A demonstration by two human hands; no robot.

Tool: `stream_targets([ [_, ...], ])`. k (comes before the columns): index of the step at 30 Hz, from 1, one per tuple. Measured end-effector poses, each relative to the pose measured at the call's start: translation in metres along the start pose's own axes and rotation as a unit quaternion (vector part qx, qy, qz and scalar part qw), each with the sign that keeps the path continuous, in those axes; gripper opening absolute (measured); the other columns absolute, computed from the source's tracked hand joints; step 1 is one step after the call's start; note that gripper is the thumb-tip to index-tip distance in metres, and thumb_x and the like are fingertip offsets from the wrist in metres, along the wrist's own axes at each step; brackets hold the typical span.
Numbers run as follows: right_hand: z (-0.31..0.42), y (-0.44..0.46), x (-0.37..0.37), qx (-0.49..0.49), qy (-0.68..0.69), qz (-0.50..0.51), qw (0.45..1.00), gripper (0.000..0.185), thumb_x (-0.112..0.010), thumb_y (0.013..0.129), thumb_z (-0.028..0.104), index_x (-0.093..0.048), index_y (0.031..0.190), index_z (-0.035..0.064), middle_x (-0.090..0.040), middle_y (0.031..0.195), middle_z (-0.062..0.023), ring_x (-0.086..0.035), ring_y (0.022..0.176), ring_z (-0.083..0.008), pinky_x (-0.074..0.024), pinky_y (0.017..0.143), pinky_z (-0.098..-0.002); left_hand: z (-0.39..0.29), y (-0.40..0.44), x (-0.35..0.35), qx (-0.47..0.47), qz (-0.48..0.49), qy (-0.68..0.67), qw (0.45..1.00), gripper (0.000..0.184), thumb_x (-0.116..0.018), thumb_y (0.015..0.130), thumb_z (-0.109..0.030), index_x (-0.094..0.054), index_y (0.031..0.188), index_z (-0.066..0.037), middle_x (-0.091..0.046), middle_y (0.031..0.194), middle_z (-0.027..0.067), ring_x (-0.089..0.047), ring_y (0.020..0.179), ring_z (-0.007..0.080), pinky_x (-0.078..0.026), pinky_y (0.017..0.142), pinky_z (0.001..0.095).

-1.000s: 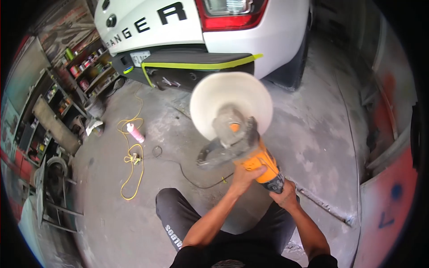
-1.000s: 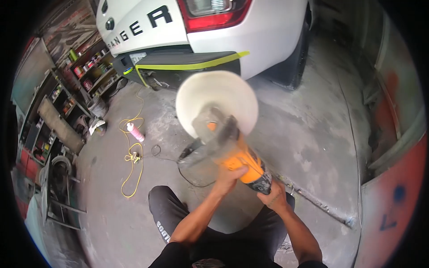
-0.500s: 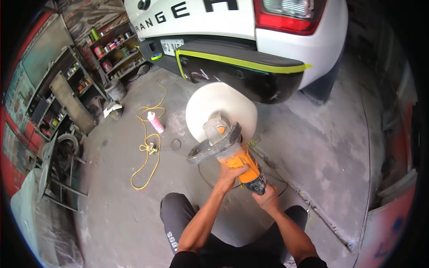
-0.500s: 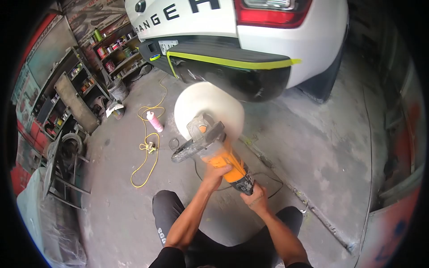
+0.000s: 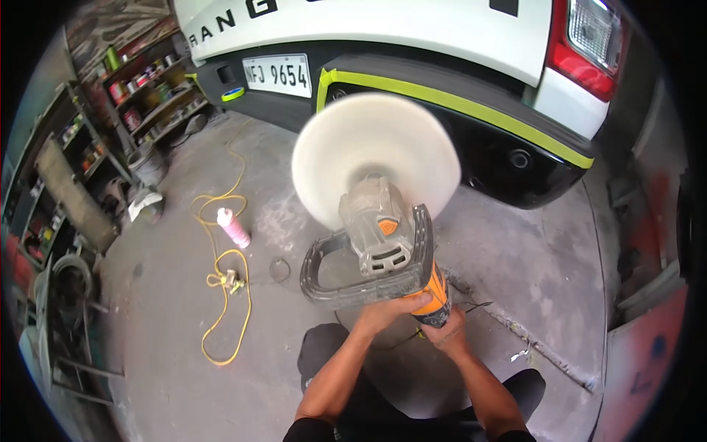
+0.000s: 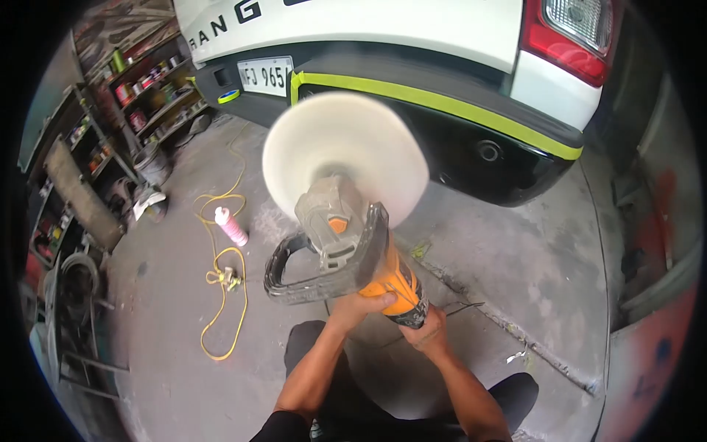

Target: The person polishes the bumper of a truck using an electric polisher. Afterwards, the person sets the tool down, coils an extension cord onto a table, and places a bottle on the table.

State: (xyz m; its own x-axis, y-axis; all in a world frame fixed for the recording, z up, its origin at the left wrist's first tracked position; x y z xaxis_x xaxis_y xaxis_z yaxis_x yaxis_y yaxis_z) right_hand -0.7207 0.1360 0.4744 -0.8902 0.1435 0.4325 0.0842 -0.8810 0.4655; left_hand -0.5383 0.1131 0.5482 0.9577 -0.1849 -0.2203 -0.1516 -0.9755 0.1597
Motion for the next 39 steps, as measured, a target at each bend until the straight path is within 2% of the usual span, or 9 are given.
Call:
stream_targets([
  [10, 0.006, 0.030, -0.129, -0.061, 0.009, 0.042, 0.997, 0.042, -0.082, 0.069, 0.017, -0.068, 0.105, -0.0001, -0.072, 0.097, -0.0224, -0.071, 0.089, -0.0417, -0.0558, 0.080, -0.0449, -0.004, 0.026, 0.124, 0.011, -0.004, 0.043, 0.999, 0.040, -0.081, 0.085, -0.020, -0.069, 0.119, -0.002, -0.073, 0.113, 0.0066, -0.068, 0.101, 0.0172, -0.054, 0.090, 0.0332],
  [14, 0.004, 0.039, -0.185, -0.110, 0.084, 0.027, 0.990, 0.038, -0.080, 0.071, 0.015, -0.069, 0.104, -0.0009, -0.074, 0.095, -0.0184, -0.073, 0.088, -0.0303, -0.0561, 0.079, -0.0403, -0.020, 0.031, 0.155, 0.028, -0.003, 0.075, 0.997, 0.038, -0.082, 0.085, -0.019, -0.071, 0.117, -0.001, -0.074, 0.110, 0.0068, -0.068, 0.100, 0.0167, -0.054, 0.089, 0.0330],
  [18, 0.015, 0.054, -0.225, -0.204, 0.123, 0.047, 0.970, 0.037, -0.082, 0.073, 0.017, -0.069, 0.103, -0.0014, -0.074, 0.093, -0.0139, -0.071, 0.085, -0.0187, -0.0559, 0.079, -0.0359, -0.035, 0.038, 0.177, -0.009, -0.013, 0.129, 0.992, 0.042, -0.085, 0.079, -0.014, -0.070, 0.114, 0.000, -0.072, 0.106, 0.0077, -0.068, 0.095, 0.0169, -0.055, 0.086, 0.0333],
  [20, 0.032, 0.073, -0.243, -0.192, 0.161, 0.026, 0.968, 0.038, -0.084, 0.074, 0.019, -0.069, 0.102, -0.0012, -0.074, 0.094, -0.0130, -0.071, 0.086, -0.0188, -0.0559, 0.079, -0.0356, -0.041, 0.045, 0.190, -0.010, 0.000, 0.152, 0.988, 0.042, -0.086, 0.078, -0.016, -0.070, 0.113, 0.000, -0.072, 0.105, 0.0078, -0.068, 0.094, 0.0167, -0.055, 0.086, 0.0336],
  [22, 0.029, 0.073, -0.260, -0.185, 0.199, 0.016, 0.962, 0.039, -0.086, 0.074, 0.021, -0.069, 0.101, -0.0009, -0.075, 0.095, -0.0120, -0.071, 0.087, -0.0189, -0.0560, 0.079, -0.0352, -0.047, 0.046, 0.199, -0.111, 0.018, 0.207, 0.972, 0.043, -0.087, 0.074, -0.019, -0.070, 0.109, 0.000, -0.073, 0.104, 0.0082, -0.068, 0.094, 0.0170, -0.055, 0.085, 0.0339],
  [27, 0.021, 0.062, -0.304, -0.233, 0.211, 0.059, 0.947, 0.051, -0.085, 0.080, 0.024, -0.064, 0.120, -0.0007, -0.072, 0.115, -0.0110, -0.066, 0.107, -0.0191, -0.0531, 0.092, -0.0363, -0.061, 0.046, 0.212, -0.134, -0.054, 0.232, 0.962, 0.053, -0.089, 0.070, -0.021, -0.066, 0.112, 0.001, -0.073, 0.104, 0.0100, -0.070, 0.091, 0.0188, -0.056, 0.083, 0.0344],
  [29, 0.042, 0.066, -0.305, -0.201, 0.254, 0.027, 0.946, 0.048, -0.083, 0.080, 0.020, -0.065, 0.118, -0.0001, -0.072, 0.111, -0.0090, -0.066, 0.104, -0.0176, -0.0530, 0.090, -0.0355, -0.061, 0.043, 0.219, -0.123, -0.074, 0.246, 0.959, 0.058, -0.089, 0.069, -0.021, -0.064, 0.116, 0.001, -0.073, 0.105, 0.0108, -0.070, 0.090, 0.0195, -0.056, 0.083, 0.0348],
  [31, 0.049, 0.071, -0.312, -0.169, 0.297, -0.003, 0.940, 0.045, -0.082, 0.079, 0.017, -0.065, 0.117, 0.0005, -0.072, 0.108, -0.0070, -0.066, 0.101, -0.0161, -0.0529, 0.088, -0.0347, -0.068, 0.044, 0.222, -0.141, -0.027, 0.344, 0.928, 0.058, -0.083, 0.078, -0.022, -0.053, 0.120, 0.004, -0.071, 0.100, 0.0230, -0.072, 0.096, 0.0388, -0.055, 0.082, 0.0440],
  [39, 0.069, 0.091, -0.332, -0.096, 0.288, 0.028, 0.952, 0.051, -0.081, 0.082, 0.021, -0.061, 0.124, 0.0006, -0.070, 0.114, -0.0061, -0.064, 0.106, -0.0171, -0.0506, 0.094, -0.0357, -0.117, 0.039, 0.213, -0.182, -0.054, 0.339, 0.921, 0.075, -0.095, 0.066, -0.027, -0.054, 0.121, 0.003, -0.072, 0.104, 0.0160, -0.071, 0.090, 0.0277, -0.057, 0.083, 0.0380],
])
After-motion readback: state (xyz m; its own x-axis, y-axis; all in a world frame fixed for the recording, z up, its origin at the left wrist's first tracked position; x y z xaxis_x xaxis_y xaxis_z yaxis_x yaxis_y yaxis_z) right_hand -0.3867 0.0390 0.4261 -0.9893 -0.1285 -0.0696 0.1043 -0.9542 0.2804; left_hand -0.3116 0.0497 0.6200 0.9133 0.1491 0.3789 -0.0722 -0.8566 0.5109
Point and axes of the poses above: each hand's wrist, its own y-axis towards the middle knuckle, its own x-axis out of the back of the hand, z = x × y, the point moved 6 cm from there along y, towards the middle knuckle
